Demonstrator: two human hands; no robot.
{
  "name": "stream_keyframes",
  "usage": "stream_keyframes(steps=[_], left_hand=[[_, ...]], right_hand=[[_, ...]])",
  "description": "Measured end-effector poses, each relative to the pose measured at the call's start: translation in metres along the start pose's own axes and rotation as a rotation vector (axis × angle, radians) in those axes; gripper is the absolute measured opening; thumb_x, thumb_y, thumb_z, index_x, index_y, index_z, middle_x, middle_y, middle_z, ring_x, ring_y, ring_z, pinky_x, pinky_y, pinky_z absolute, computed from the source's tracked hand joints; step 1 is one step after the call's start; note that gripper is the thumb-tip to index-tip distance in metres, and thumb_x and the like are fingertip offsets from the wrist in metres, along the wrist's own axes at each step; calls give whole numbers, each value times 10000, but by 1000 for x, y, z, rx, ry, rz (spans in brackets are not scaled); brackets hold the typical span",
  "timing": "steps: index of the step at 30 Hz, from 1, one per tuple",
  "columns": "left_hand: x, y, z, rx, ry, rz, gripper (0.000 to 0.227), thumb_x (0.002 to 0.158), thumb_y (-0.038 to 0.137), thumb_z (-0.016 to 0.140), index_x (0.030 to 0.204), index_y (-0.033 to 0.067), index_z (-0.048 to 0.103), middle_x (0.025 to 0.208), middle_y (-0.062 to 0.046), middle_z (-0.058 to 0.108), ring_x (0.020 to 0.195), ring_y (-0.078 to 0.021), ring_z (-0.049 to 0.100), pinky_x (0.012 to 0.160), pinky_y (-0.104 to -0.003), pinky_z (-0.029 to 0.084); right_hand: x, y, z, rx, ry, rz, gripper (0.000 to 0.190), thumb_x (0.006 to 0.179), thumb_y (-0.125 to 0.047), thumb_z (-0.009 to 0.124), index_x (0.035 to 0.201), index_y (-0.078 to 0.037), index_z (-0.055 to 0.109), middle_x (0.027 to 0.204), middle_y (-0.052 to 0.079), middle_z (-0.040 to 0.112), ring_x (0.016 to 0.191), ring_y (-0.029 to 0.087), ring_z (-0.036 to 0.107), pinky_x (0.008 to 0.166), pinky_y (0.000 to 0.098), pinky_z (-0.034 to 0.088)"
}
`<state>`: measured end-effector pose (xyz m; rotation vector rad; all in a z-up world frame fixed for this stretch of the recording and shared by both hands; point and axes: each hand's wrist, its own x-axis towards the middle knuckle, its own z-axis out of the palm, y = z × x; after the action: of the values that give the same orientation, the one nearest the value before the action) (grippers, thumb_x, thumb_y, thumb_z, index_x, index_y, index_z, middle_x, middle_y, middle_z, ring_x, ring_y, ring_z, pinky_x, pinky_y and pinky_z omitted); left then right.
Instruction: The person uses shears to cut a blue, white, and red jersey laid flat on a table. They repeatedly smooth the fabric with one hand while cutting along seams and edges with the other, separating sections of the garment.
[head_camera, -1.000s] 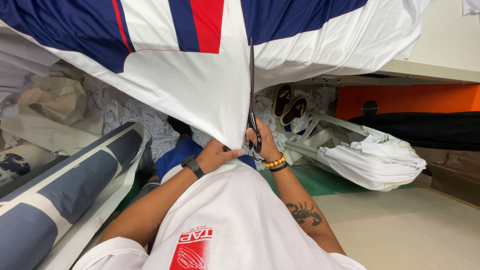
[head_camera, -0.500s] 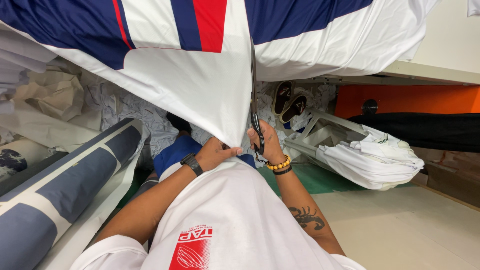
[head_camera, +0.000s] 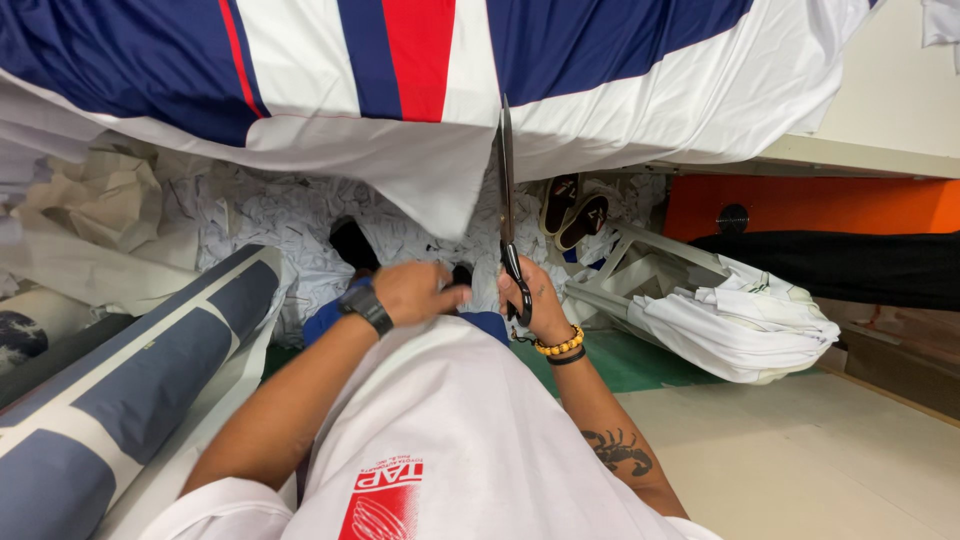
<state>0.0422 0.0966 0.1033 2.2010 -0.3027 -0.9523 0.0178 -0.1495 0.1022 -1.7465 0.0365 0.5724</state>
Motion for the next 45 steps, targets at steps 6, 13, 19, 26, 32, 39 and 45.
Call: stream_keyframes(steps=[6,13,19,26,32,39,45], left_hand=[[54,14,-131,331,968,267,750,1035,586,636,1534,48,478,1542,-263,415,1445,-452,338,1155,-641,252],[100,-17,-154,455,940,149,838,1046,629,576,1631,54,402,1671,-291,229,1530,-497,165,1193,-711,65],[106,-23,-150,434,938,137,845,1040,641,566,1617,40,424,1667,-285,234,1523,-495,180,1193,-710,73],[107,-24,-149,435,952,145,844,1051,648,563,1615,34,437,1673,-284,234,1532,-488,184,1202,-704,83],[108,-24,-150,448,948,136,846,1039,642,564,1609,30,440,1671,-279,233,1530,-480,183,1201,-699,84],[107,-23,-150,439,946,126,852,1031,644,564,1606,28,438,1670,-274,231,1529,-478,183,1206,-692,86],[107,-21,-151,447,938,108,858,1015,657,549,1598,39,434,1667,-271,223,1529,-468,180,1203,-687,86]], right_hand=[[0,-20,-5,37,-77,-11,552,973,-612,577,969,-61,550,721,20,583,617,110,612,579,259,520],[16,-64,-5,-48,-42,87,528,1001,-586,529,907,-67,551,707,18,592,599,114,615,564,260,515],[24,-86,-4,-98,-37,112,538,988,-602,516,871,-78,545,665,14,588,566,114,618,540,258,519],[26,-85,0,-78,-7,129,513,992,-580,529,868,-83,550,659,13,582,558,104,606,526,246,504],[26,-78,0,-89,14,137,477,999,-533,549,835,-85,551,634,2,577,525,94,593,502,239,493],[23,-74,1,-63,37,180,467,986,-495,606,803,-70,545,612,15,565,496,99,573,472,245,468],[23,-82,-1,-9,-28,136,506,1004,-563,496,871,-79,557,650,17,589,549,102,605,527,245,504]])
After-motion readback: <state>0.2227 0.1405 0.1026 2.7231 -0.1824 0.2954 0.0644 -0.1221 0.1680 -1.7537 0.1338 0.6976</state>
